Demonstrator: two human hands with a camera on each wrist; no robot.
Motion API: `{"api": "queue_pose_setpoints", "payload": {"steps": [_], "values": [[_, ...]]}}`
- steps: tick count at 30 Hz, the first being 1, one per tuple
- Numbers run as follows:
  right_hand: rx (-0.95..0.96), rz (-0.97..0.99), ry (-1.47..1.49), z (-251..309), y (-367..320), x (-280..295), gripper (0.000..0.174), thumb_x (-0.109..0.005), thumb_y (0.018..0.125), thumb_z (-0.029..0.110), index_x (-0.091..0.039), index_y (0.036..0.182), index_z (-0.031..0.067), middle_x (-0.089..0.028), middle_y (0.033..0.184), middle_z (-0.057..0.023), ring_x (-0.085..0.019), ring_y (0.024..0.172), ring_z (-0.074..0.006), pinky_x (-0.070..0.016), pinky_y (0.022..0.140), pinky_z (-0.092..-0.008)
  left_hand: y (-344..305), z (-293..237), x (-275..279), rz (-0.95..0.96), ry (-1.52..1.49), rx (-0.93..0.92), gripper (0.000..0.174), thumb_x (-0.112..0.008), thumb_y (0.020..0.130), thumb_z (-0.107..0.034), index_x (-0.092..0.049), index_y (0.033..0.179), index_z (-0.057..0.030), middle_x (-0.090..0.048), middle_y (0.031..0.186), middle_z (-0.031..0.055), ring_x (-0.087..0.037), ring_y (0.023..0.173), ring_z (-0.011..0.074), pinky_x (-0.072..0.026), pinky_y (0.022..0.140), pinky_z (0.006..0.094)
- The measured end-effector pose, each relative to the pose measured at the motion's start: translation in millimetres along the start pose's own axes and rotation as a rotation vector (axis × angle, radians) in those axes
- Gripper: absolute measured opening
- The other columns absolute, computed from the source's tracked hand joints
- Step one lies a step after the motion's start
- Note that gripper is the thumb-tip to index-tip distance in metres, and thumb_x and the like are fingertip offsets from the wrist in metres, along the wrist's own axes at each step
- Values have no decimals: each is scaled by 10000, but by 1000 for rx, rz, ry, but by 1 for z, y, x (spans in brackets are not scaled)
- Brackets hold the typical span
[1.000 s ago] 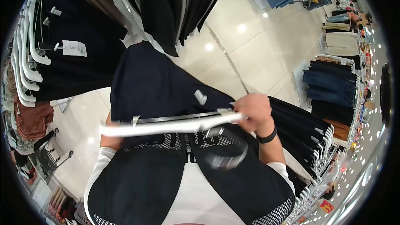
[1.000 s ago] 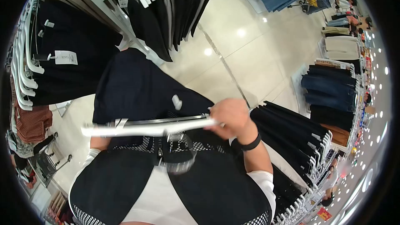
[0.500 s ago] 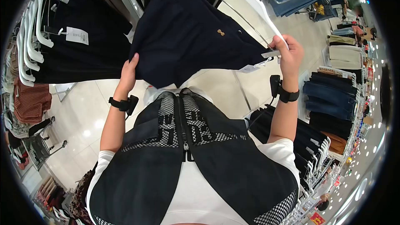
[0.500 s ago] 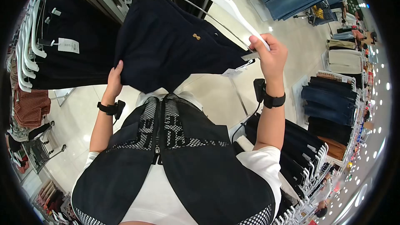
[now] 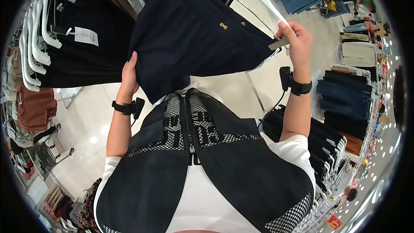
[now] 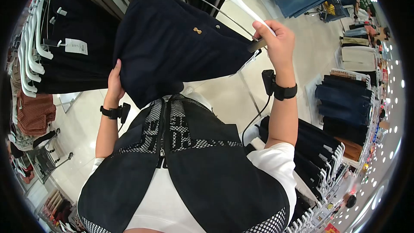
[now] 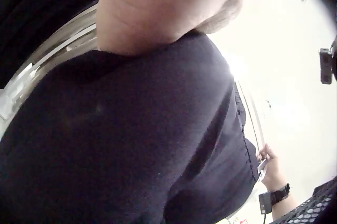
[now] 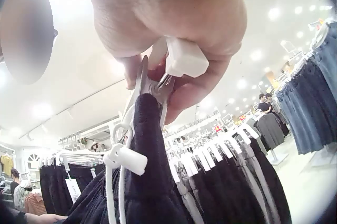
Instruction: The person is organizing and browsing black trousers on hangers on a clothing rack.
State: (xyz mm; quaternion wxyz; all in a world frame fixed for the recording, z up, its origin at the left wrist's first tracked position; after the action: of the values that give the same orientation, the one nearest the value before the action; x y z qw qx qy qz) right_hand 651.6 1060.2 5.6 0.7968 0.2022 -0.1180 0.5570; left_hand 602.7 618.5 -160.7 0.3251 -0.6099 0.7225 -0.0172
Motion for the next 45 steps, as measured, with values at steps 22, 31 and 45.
{"api": "queue_pose_setpoints", "payload": {"steps": [22,31,45], "values": [[-70,-83,-317,75,-49,-85,344,-666,939,318,-653,782,12,-617,637,-28,-524,571,-81,-392,529,-262,26,-65,84,344,-43,162,532,-530,1029,-363,-515,1316,84,-623,1270,192,-656,1107,239,-531,963,340],[15,-384,-434,102,-100,-85,300,-680,946,300,-701,863,12,-645,665,3,-514,627,-38,-374,576,-213,49,-56,123,594,758,98,395,-787,819,-138,-668,1157,29,-718,1026,48,-641,924,114,-506,870,281],[129,-717,-461,131,-136,-16,306,-661,980,291,-653,811,36,-575,698,56,-396,612,-18,-265,554,-204,68,31,175,668,1164,446,680,-807,790,-301,-549,1306,60,-657,1247,132,-610,1161,239,-445,1011,338]]}}
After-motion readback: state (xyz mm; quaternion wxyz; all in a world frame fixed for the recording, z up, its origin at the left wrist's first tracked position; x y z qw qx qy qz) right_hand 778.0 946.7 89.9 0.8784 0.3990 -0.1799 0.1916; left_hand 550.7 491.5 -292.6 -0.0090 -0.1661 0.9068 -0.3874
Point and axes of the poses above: each hand's wrist, its own y-axis towards the middle knuckle, its own x-axis out of the back of the hand, z = x × y, the point moved 1 cm from there along y, towards the middle knuckle
